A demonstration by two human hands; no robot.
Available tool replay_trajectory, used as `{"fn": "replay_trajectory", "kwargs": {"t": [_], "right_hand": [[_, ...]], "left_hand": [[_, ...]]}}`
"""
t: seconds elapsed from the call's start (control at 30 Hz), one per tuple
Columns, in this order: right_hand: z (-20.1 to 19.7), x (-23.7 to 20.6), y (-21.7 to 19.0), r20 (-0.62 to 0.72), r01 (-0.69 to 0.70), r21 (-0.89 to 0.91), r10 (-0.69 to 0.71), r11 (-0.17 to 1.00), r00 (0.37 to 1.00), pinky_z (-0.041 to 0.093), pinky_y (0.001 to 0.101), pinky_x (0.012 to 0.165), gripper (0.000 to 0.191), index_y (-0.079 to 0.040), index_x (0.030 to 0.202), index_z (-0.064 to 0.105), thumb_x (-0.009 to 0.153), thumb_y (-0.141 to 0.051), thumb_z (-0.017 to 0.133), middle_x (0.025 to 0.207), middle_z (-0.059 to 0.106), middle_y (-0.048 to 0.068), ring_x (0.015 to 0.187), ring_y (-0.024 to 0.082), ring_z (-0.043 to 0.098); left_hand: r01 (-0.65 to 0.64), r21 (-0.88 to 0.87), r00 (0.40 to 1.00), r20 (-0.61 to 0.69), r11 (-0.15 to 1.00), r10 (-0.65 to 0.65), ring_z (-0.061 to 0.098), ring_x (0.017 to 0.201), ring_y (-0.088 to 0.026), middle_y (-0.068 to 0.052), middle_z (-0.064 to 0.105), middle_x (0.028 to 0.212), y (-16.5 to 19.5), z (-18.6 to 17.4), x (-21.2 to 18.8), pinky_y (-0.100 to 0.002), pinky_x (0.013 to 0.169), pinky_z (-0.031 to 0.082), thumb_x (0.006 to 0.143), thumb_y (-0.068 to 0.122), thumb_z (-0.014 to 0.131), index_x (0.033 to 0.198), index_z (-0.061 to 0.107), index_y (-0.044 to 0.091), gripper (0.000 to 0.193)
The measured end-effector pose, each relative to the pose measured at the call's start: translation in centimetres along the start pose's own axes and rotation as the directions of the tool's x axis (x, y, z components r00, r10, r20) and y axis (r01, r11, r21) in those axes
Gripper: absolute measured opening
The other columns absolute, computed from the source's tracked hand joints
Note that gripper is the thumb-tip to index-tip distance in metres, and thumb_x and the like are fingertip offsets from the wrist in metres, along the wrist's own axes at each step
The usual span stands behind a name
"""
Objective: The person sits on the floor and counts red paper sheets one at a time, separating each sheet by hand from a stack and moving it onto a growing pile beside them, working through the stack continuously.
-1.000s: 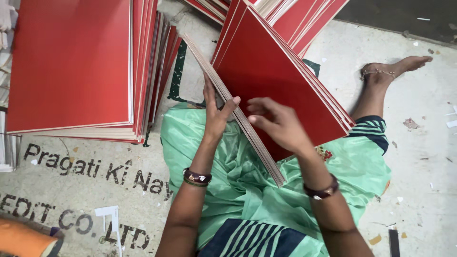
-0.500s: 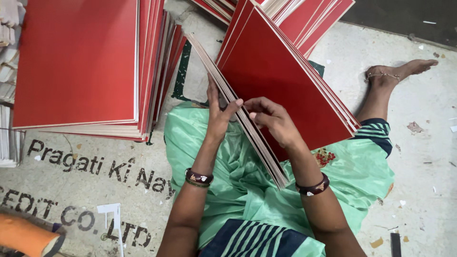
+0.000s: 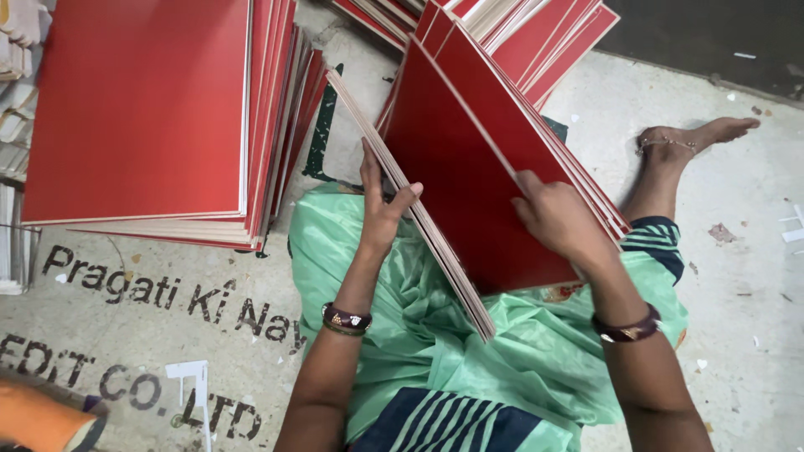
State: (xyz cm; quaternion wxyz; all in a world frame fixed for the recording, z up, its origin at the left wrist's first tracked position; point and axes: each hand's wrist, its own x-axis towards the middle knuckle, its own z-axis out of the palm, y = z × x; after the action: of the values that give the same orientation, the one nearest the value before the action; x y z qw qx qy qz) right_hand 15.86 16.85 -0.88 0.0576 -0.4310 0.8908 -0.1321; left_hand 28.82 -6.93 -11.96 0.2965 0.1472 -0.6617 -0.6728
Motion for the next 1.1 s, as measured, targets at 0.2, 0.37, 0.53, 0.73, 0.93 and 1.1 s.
{"fn": "replay_trajectory", "kwargs": {"t": [0.2,0.37,0.53,0.73,0.93,1.1], "right_hand": [[-6.1,-2.4,0.8,-0.106,-0.076,-0.186,0.057,0.98,0.993,0.05,0.0583,0.079,0.034,-0.003,0.124,0.059,0.097,-0.023,0.065,0.069,0.066,0.023,0.074,0.043,0.067],[-7.4,-1.8,-0.6,-0.403,-0.079,-0.42,-0.108,0.904,0.909,0.051,0.056,0.1,0.049,0.0,0.128,0.062,0.083,-0.019,0.074,0.1,0.077,0.016,0.092,0.031,0.072],[-1.4,-0.7,-4.5,-0.149,0.03,0.557,0.064,0.83,0.987,0.058,0.0346,0.091,0.037,-0.003,0.127,0.066,0.094,-0.017,0.074,0.119,0.076,0.013,0.108,0.021,0.073],[6.3,2.9,-6.3,0.111,-0.107,0.965,0.0,0.24,0.994,0.053,0.0309,0.1,0.037,-0.001,0.129,0.064,0.095,-0.014,0.07,0.125,0.071,0.009,0.115,0.018,0.066],[7.2,3.0,-6.0,0.13,-0.133,0.94,0.031,0.315,0.991,0.056,0.0274,0.087,0.032,-0.002,0.126,0.065,0.095,-0.009,0.066,0.113,0.071,0.005,0.103,0.012,0.066],[6.5,3.2,-6.2,0.082,-0.09,0.907,0.036,0.412,0.996,0.055,0.0257,0.076,0.028,-0.003,0.122,0.067,0.095,-0.009,0.066,0.106,0.072,0.004,0.088,0.01,0.064]], "left_hand": [[-0.018,0.005,1.0,-0.003,1.0,0.018,0.019,0.158,-0.036,-0.023,0.015,0.168,0.3,0.6,0.3,-0.046,0.129,0.022,0.085,0.029,0.078,0.167,0.009,0.006,0.109],[-0.026,0.014,0.999,0.022,1.0,0.025,0.017,0.159,-0.037,-0.022,0.013,0.168,0.9,1.3,0.7,-0.047,0.13,0.022,0.088,0.03,0.079,0.167,0.01,0.007,0.107],[-0.02,0.026,1.0,0.01,0.999,0.02,0.02,0.159,-0.037,-0.023,0.017,0.168,1.2,1.4,0.6,-0.047,0.13,0.023,0.087,0.031,0.078,0.168,0.011,0.009,0.107],[0.001,0.06,1.0,0.011,0.998,-0.002,0.016,0.161,-0.036,-0.023,0.014,0.171,0.7,0.6,0.4,-0.047,0.129,0.019,0.087,0.034,0.077,0.167,0.01,0.007,0.108],[-0.021,0.046,1.0,0.005,0.999,0.021,0.012,0.162,-0.036,-0.024,0.011,0.173,-0.1,0.4,0.2,-0.047,0.131,0.017,0.089,0.036,0.077,0.168,0.01,0.004,0.108],[0.008,0.002,1.0,0.021,1.0,-0.008,0.013,0.161,-0.036,-0.024,0.011,0.172,0.5,0.6,0.3,-0.047,0.129,0.02,0.087,0.038,0.077,0.167,0.007,0.007,0.111]]}}
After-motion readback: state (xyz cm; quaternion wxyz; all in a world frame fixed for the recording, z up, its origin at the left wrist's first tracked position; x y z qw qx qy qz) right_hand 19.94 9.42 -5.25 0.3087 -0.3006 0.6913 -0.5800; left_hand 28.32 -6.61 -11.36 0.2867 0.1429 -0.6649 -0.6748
